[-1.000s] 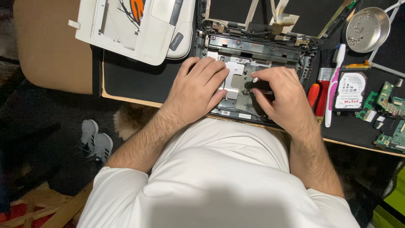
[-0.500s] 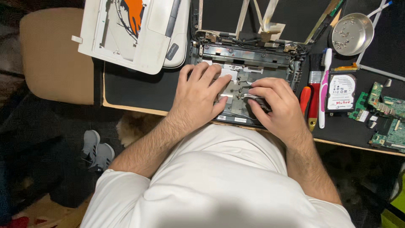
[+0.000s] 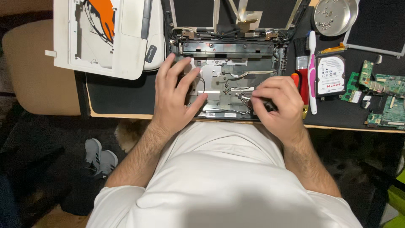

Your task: The person uses a screwdriver to tighten screws on a disassembled electronic device, likely a laptop, placed on a workbench. The person carefully secures internal components while various tools and parts are visible on the surrounding table.

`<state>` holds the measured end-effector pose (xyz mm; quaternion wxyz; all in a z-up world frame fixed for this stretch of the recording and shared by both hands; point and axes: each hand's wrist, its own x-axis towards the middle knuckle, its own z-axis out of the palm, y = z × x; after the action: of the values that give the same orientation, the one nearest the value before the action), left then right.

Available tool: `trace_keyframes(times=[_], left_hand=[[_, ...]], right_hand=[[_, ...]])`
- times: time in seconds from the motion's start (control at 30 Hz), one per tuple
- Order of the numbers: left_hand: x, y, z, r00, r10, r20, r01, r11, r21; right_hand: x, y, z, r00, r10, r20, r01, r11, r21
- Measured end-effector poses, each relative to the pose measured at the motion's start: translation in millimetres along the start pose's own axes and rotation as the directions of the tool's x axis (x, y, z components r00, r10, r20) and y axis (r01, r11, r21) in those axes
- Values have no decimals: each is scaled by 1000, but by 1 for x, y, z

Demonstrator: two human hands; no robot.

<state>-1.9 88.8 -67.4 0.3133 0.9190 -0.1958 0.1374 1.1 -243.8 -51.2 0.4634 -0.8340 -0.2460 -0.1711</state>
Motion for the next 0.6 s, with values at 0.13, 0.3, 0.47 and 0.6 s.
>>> trace_keyframes(times=[0.13,0.3,0.47,0.6], left_hand=[[5,7,0,996,62,71,-67,995,72],[13,13,1,982,84,169,-117,974,194],[18,14,-5,984,72,165,-103,977,189],[18,18,-8,983,58,176,-91,978,190]], right_hand=[[-6,4,3,998,62,15,-62,998,5],[-3,0,9,994,56,90,-45,992,-117],[-6,6,10,992,44,121,-23,986,-167],[-7,7,11,991,35,130,-10,981,-193]])
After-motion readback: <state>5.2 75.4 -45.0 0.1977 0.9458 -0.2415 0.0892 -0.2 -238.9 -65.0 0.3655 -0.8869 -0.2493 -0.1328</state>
